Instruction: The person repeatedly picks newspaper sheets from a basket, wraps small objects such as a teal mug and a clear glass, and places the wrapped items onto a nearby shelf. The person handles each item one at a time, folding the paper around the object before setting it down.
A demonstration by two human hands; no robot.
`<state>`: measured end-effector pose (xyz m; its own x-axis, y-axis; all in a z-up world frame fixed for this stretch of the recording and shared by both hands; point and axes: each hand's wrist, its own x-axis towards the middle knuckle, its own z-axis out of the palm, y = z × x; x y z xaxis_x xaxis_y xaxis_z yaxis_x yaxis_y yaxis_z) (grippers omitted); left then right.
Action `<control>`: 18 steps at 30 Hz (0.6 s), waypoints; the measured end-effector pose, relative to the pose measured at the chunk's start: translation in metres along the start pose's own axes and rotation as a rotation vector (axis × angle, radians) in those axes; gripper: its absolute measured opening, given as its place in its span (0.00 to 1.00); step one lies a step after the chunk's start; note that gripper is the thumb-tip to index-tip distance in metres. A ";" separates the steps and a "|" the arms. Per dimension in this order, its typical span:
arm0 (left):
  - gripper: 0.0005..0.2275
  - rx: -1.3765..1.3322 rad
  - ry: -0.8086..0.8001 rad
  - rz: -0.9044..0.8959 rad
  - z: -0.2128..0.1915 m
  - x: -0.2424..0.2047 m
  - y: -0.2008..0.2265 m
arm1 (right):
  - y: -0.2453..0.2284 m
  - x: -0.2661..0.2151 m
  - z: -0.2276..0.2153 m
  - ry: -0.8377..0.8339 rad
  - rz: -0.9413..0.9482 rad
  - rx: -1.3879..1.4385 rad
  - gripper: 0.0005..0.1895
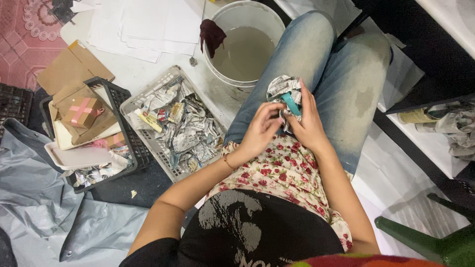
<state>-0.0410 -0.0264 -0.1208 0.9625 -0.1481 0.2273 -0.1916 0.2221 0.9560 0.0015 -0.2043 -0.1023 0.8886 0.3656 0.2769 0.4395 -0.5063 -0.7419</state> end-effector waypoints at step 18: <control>0.19 0.115 -0.050 -0.056 0.014 0.006 0.003 | 0.025 -0.016 0.007 0.019 0.180 0.527 0.39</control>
<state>-0.0384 -0.0405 -0.1137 0.9620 -0.2060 0.1791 -0.1613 0.1005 0.9818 -0.0025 -0.2175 -0.1296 0.9481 0.2925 0.1247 0.1597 -0.0990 -0.9822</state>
